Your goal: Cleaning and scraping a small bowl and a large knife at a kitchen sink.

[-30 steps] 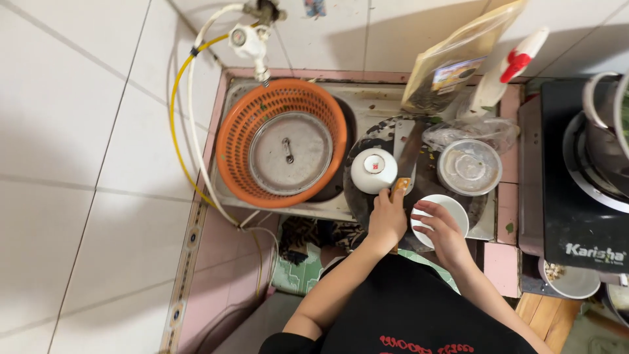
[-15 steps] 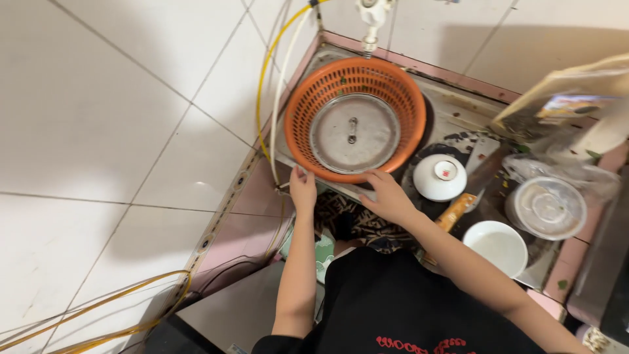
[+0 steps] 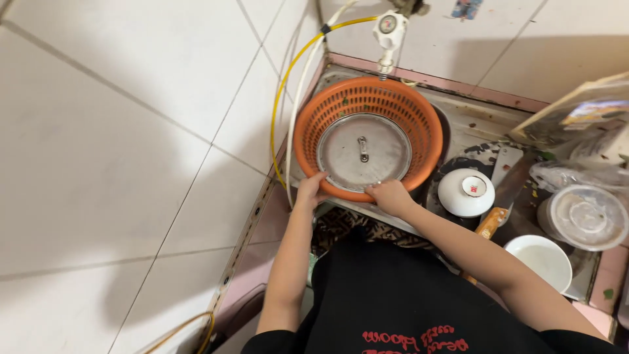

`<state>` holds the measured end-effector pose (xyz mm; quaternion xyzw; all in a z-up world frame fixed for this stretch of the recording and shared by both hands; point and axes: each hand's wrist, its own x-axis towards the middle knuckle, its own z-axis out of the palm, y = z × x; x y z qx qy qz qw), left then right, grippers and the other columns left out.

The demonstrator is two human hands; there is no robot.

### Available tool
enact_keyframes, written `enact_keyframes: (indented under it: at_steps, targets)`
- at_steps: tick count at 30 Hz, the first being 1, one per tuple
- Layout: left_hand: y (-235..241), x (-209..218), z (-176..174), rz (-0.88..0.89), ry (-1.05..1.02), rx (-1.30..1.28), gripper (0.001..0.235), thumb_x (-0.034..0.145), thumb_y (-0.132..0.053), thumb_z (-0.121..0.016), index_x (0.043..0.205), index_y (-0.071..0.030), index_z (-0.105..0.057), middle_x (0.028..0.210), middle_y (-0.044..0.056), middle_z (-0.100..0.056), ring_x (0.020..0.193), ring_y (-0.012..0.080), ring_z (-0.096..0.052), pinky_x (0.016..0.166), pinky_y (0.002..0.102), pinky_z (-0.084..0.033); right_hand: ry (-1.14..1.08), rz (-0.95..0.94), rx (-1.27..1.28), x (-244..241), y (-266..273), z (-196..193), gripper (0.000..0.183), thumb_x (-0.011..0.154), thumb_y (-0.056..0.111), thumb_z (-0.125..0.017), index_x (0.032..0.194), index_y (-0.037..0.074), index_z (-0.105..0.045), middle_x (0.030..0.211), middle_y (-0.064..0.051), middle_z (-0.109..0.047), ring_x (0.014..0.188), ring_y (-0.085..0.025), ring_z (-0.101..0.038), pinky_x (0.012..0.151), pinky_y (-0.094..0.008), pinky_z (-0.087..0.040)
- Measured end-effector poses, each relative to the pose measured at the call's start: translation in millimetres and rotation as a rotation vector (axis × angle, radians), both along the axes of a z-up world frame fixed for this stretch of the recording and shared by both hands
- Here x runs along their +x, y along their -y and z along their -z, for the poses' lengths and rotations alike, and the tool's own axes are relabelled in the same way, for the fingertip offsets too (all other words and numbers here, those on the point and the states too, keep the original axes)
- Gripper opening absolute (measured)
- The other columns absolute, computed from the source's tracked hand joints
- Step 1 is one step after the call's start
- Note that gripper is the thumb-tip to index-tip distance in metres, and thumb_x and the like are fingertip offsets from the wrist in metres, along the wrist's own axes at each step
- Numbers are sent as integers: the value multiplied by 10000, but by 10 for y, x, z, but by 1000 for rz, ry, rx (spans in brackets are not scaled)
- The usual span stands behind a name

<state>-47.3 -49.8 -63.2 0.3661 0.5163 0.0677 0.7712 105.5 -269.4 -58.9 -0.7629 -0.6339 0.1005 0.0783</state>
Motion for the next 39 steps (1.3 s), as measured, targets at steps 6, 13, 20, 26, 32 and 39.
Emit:
enact_keyframes:
  at_steps: [6, 13, 20, 26, 32, 39]
  targets:
    - [-381, 38, 1123, -79, 126, -129, 179, 879, -112, -697, 1039, -60, -635, 954, 79, -660, 814, 224, -684, 616, 344, -602, 182, -80, 129, 172, -45, -583, 184, 853, 144, -649, 1029, 182, -690, 962, -4, -735, 1035, -250, -697, 1171, -563, -367]
    - [-638, 27, 59, -61, 276, -197, 169, 934, -114, -609, 971, 43, -561, 897, 155, -629, 700, 273, -695, 484, 255, -582, -20, 196, 890, 377, 745, -1716, 504, 737, 227, -751, 1225, 127, -680, 1370, -180, -571, 1344, -386, -456, 1128, -584, -300]
    - [-494, 38, -1272, -27, 231, -227, 380, 949, -188, -525, 1142, 139, -518, 1149, 312, -694, 952, 498, -736, 403, 152, -518, -794, 881, 926, 411, 627, -166, 142, 958, 32, -625, 1074, 42, -706, 989, -83, -709, 930, -188, -679, 853, -300, -549]
    - [-468, -37, -1152, -3, 264, -206, 292, 941, -207, -548, 1076, 52, -555, 1090, 263, -711, 899, 477, -750, 390, 163, -503, -395, 796, -422, 444, -171, 1682, 564, 763, 451, -828, 1132, 33, -744, 1178, -193, -712, 1115, -365, -685, 945, -440, -569]
    - [-672, -147, -305, -13, 284, -170, 187, 974, -199, -652, 1031, -35, -584, 856, 96, -674, 660, 228, -693, 431, 203, -529, -579, 1007, -574, 282, -376, 1594, 765, 800, 644, -762, 1321, 93, -669, 1361, -149, -666, 1270, -319, -637, 1026, -462, -534]
    - [-472, -65, -645, 24, 117, -218, 185, 891, -205, -610, 953, -30, -610, 773, 89, -699, 596, 223, -716, 410, 175, -473, -458, 866, -262, 494, -492, 2732, 622, 1026, 520, -435, 1591, 265, -380, 1568, -109, -463, 1352, -328, -537, 1033, -486, -496]
